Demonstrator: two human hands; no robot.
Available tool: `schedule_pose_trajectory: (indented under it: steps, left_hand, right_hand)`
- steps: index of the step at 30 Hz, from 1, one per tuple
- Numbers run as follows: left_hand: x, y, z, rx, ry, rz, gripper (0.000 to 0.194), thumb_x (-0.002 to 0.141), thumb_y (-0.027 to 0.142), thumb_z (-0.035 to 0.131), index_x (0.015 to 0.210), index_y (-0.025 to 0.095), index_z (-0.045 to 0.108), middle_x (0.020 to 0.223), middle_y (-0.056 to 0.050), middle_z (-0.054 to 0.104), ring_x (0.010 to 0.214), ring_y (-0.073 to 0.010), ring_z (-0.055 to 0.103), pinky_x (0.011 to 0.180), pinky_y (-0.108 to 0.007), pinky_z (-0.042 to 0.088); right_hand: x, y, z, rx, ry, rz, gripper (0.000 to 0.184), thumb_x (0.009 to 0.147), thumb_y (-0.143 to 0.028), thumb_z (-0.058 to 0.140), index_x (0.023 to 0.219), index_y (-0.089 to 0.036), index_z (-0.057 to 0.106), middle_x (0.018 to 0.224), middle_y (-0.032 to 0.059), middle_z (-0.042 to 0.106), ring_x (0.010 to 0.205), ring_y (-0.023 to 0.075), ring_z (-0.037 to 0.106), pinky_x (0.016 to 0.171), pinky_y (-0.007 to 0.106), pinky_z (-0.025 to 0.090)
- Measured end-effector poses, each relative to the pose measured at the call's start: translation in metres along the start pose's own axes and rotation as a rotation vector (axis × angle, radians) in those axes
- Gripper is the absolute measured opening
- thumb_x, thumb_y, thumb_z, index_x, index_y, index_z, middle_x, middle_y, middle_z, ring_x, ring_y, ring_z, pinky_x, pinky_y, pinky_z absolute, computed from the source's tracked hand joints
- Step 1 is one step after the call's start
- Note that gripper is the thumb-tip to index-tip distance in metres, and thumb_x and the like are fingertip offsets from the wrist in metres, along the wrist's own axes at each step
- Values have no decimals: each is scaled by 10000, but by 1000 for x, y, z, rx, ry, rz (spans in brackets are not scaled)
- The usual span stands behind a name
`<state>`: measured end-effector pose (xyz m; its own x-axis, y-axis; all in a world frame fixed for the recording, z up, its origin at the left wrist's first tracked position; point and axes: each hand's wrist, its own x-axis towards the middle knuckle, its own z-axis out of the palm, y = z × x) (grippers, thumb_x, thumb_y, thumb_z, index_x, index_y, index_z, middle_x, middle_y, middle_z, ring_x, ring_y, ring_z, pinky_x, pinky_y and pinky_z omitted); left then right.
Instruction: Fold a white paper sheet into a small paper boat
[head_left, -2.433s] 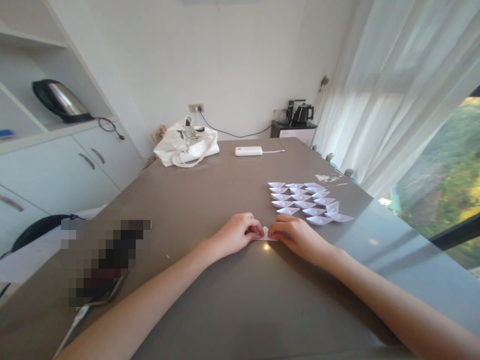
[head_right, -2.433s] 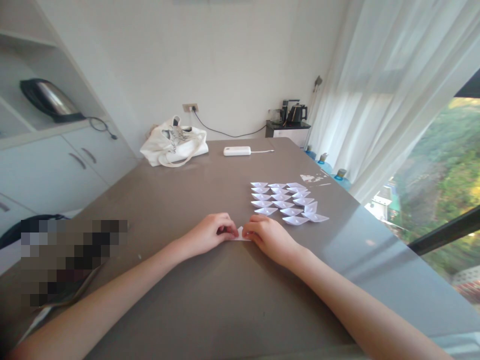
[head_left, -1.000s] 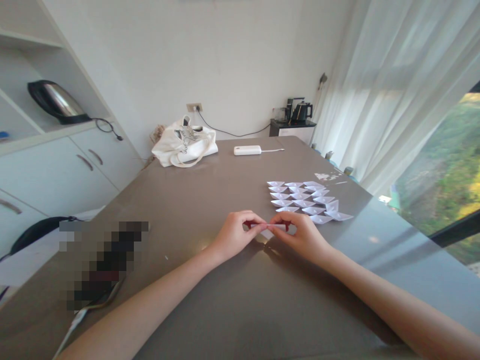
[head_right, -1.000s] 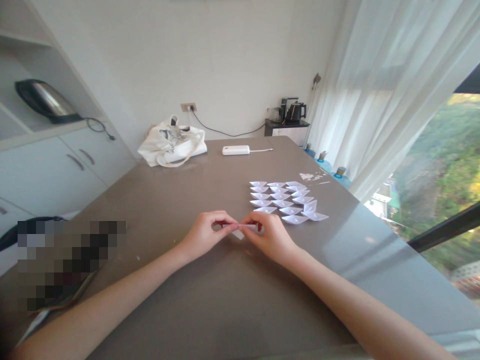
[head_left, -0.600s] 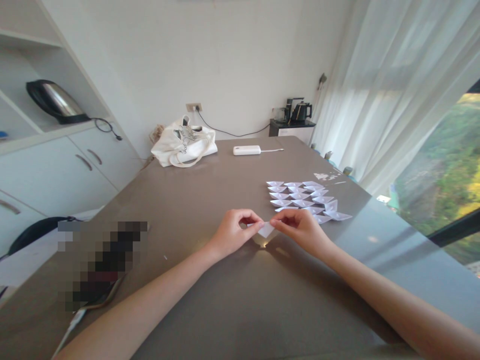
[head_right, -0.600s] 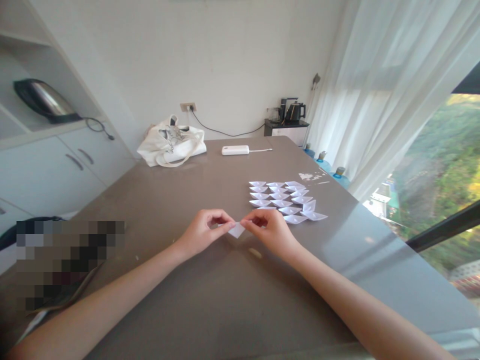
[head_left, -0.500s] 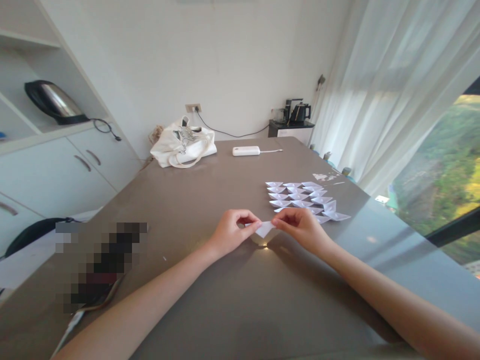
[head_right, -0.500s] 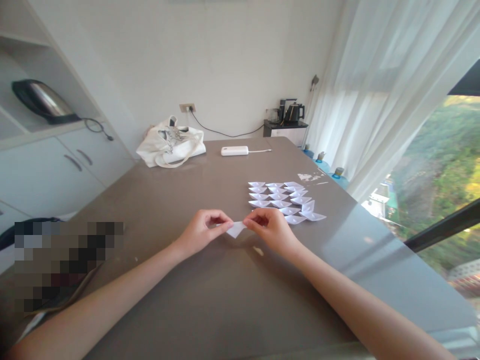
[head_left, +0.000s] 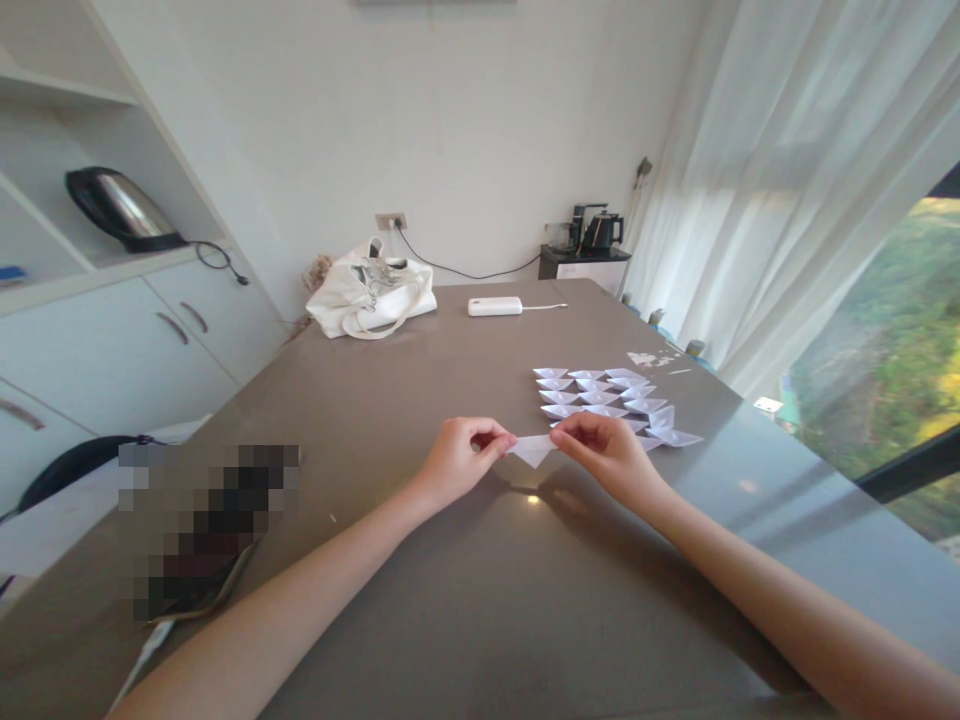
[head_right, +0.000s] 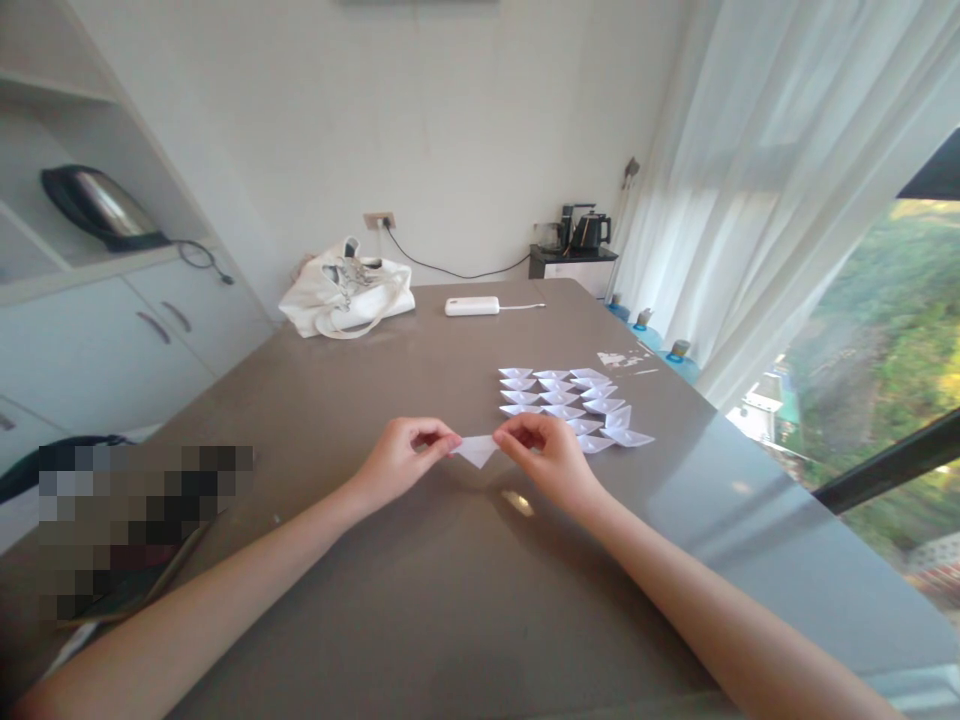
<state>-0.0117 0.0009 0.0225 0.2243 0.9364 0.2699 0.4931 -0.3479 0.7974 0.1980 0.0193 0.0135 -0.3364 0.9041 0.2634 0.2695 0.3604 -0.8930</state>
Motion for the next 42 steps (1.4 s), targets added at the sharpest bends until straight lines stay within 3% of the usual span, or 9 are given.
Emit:
schedule_pose_trajectory:
  steps: [3,11,19,27,34,42]
  left_hand:
    - [0,1,1,-49,-31,-8,240,807,320,595,714,124,698,685,-58,702,627,-148,602,599,-229,424]
    - [0,-4,3,-73,-71,-26,218,802,329,606,772,148,725,739,-49,725,676,-159,634,634,-231,446]
    - [1,-5,0,7,-1,-19,245,830,318,571,715,148,705,656,-37,699,600,-140,595,577,-221,405]
    - [1,-7,-3,-91,-137,6,345,843,414,538,723,131,693,676,-27,666,627,-131,561,593,-218,399]
    - [0,-5,0,-351,-282,-69,287,797,400,614,846,129,692,734,-40,677,649,-123,579,619,-220,429]
    - [-8,7,8,-145,-171,-6,223,802,350,602,760,146,680,703,-30,685,644,-132,596,632,-228,445]
  right_hand:
    - [-1,1,1,27,-37,6,290,798,-425,610,796,-141,667,701,47,645,625,148,542,558,257,399]
    - [0,4,-2,26,-48,55,356,754,-479,637,668,-135,648,585,27,601,540,130,500,501,250,367]
    - [3,1,-4,52,-61,18,365,779,-479,619,711,-131,709,588,26,605,545,120,487,500,249,362]
    - [4,0,-8,54,-55,0,335,779,-443,631,648,-136,660,578,16,586,540,118,479,497,247,342]
    - [2,-3,-5,-7,-49,-71,304,812,-426,601,718,-146,672,635,24,604,575,127,492,519,253,369]
    - [0,-3,-1,-28,-99,-53,311,836,-436,570,742,-158,673,617,22,613,572,135,518,528,254,390]
